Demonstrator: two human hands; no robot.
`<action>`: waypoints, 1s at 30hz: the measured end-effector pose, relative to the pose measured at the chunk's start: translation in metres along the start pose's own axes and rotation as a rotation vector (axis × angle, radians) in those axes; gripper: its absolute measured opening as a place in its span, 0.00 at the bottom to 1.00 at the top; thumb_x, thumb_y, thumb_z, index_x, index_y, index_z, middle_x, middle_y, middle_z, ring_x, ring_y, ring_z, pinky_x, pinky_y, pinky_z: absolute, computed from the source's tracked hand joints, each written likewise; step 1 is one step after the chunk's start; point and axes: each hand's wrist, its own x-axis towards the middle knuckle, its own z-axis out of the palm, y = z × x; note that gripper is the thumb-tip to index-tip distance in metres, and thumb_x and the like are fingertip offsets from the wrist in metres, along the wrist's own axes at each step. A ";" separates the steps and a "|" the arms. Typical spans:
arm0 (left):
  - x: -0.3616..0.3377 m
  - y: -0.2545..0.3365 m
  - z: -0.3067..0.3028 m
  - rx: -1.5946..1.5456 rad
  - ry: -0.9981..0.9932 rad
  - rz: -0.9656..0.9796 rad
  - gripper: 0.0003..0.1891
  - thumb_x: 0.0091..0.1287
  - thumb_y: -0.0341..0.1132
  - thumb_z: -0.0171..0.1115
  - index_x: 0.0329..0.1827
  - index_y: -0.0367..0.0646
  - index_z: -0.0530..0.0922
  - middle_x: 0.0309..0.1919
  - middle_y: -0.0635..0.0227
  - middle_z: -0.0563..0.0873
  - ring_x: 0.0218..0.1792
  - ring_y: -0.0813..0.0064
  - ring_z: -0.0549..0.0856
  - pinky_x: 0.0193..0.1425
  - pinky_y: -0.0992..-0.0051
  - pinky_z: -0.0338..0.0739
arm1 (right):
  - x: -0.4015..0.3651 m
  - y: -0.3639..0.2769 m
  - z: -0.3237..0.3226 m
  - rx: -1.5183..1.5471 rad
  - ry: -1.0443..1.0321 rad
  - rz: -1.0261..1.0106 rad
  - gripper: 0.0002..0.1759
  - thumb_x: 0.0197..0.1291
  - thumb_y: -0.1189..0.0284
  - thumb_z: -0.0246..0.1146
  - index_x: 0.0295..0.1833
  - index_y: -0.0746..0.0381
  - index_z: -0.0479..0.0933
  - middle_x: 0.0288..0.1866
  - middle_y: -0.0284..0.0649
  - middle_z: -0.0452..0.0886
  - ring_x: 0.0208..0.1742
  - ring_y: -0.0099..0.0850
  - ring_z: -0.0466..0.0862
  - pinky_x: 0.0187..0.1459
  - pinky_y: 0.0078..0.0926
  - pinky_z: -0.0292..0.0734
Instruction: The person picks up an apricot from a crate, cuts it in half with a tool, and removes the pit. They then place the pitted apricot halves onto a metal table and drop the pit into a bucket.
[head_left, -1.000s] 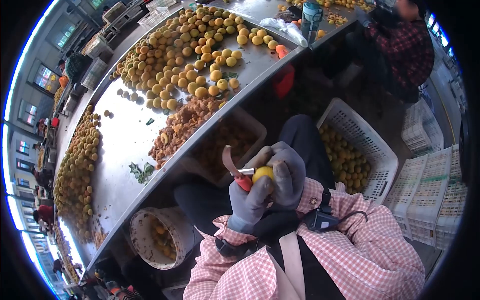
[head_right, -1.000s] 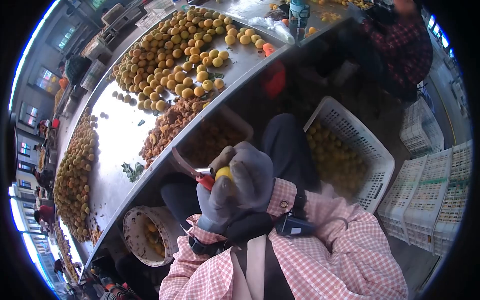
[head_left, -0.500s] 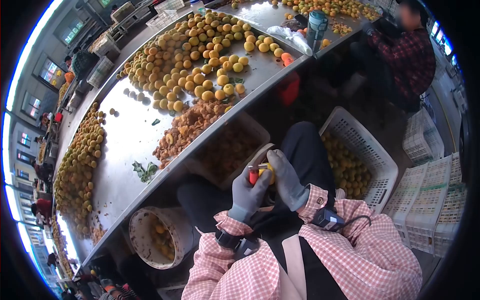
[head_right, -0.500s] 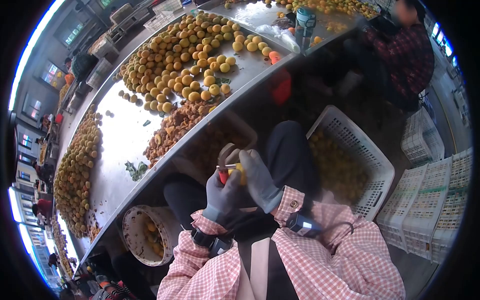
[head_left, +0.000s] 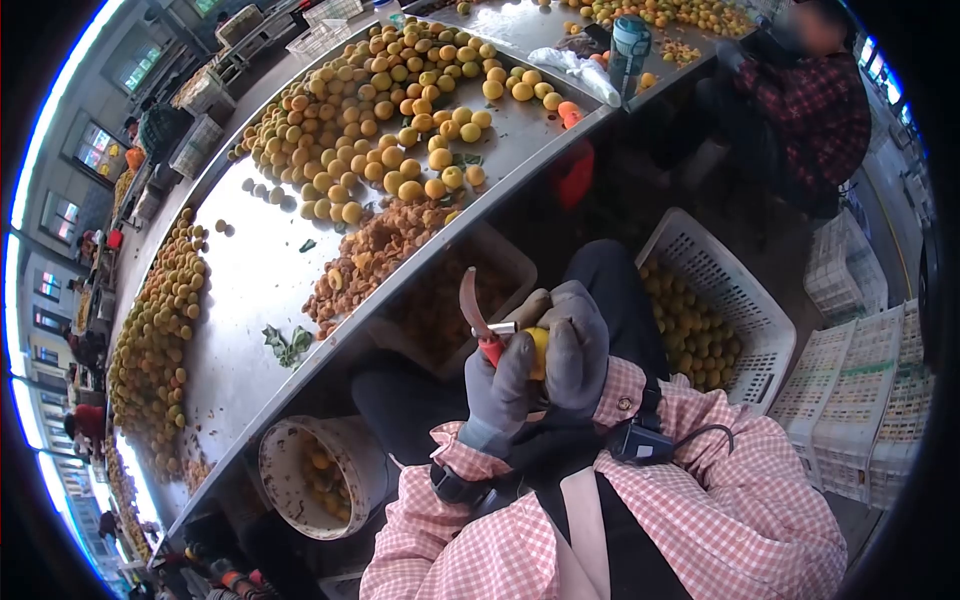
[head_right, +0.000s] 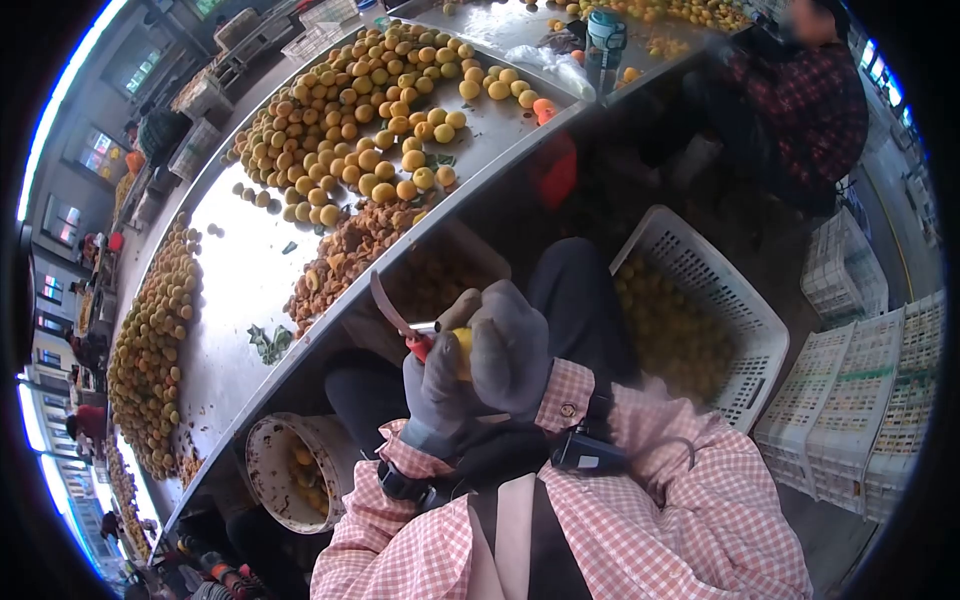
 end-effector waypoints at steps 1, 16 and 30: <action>-0.001 0.000 0.000 -0.022 -0.011 -0.011 0.35 0.65 0.48 0.65 0.67 0.32 0.67 0.58 0.63 0.78 0.54 0.73 0.80 0.62 0.73 0.73 | 0.002 0.003 0.000 0.033 -0.013 -0.043 0.24 0.52 0.78 0.62 0.54 0.66 0.64 0.38 0.48 0.74 0.28 0.39 0.77 0.23 0.30 0.74; -0.005 -0.012 -0.031 -0.486 0.056 -0.348 0.27 0.72 0.44 0.54 0.70 0.40 0.62 0.60 0.63 0.75 0.60 0.68 0.76 0.67 0.67 0.68 | -0.025 0.005 0.026 0.539 -0.058 0.475 0.07 0.64 0.72 0.52 0.33 0.62 0.71 0.31 0.42 0.76 0.30 0.38 0.79 0.33 0.28 0.75; 0.010 0.031 -0.029 1.143 -0.244 0.386 0.45 0.50 0.50 0.75 0.70 0.40 0.66 0.48 0.54 0.84 0.46 0.58 0.86 0.52 0.71 0.79 | -0.040 -0.018 0.004 1.416 0.051 1.891 0.17 0.71 0.58 0.52 0.49 0.62 0.73 0.44 0.34 0.78 0.45 0.24 0.79 0.49 0.21 0.75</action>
